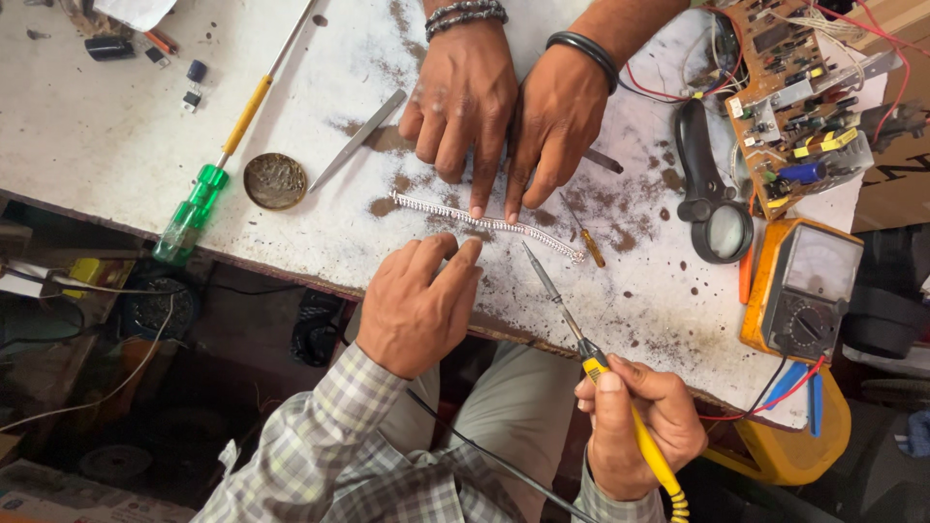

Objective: The person uses a soldering iron to apply solder to a flexible LED strip on a workbench. They hold the strip with one hand and the soldering iron with the other, then set the iron down and inspect the strip. Another person briefly assists by holding the strip steady.

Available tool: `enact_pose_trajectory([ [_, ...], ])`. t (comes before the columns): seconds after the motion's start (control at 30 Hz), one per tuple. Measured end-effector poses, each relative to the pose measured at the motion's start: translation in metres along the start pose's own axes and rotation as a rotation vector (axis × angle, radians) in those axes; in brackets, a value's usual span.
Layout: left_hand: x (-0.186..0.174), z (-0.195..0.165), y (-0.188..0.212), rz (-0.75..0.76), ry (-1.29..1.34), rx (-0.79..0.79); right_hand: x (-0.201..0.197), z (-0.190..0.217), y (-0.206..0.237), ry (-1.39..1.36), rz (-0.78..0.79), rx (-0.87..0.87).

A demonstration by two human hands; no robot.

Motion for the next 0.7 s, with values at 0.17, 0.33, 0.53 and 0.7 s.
enact_pose_trajectory([
  [0.17,0.013,0.003,-0.003,0.014,-0.090,-0.053,0.008,-0.001,-0.004,0.021,0.035,0.003],
  [0.33,0.020,0.002,-0.004,0.001,-0.173,-0.048,0.023,-0.008,-0.015,0.082,0.097,0.009],
  [0.53,0.023,0.004,-0.005,0.012,-0.216,-0.046,0.039,-0.009,-0.022,0.137,0.145,0.009],
  [0.7,0.024,0.007,-0.005,0.009,-0.221,-0.040,0.048,-0.008,-0.027,0.135,0.157,-0.003],
])
Point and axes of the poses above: each hand's wrist, its own y-axis away from the middle knuckle, its own x-axis out of the palm, z = x × y, the point moved 7 cm from there along -y, towards the middle knuckle, and after that the axes turned 14 degrees about -x, right-handed, at the moved point
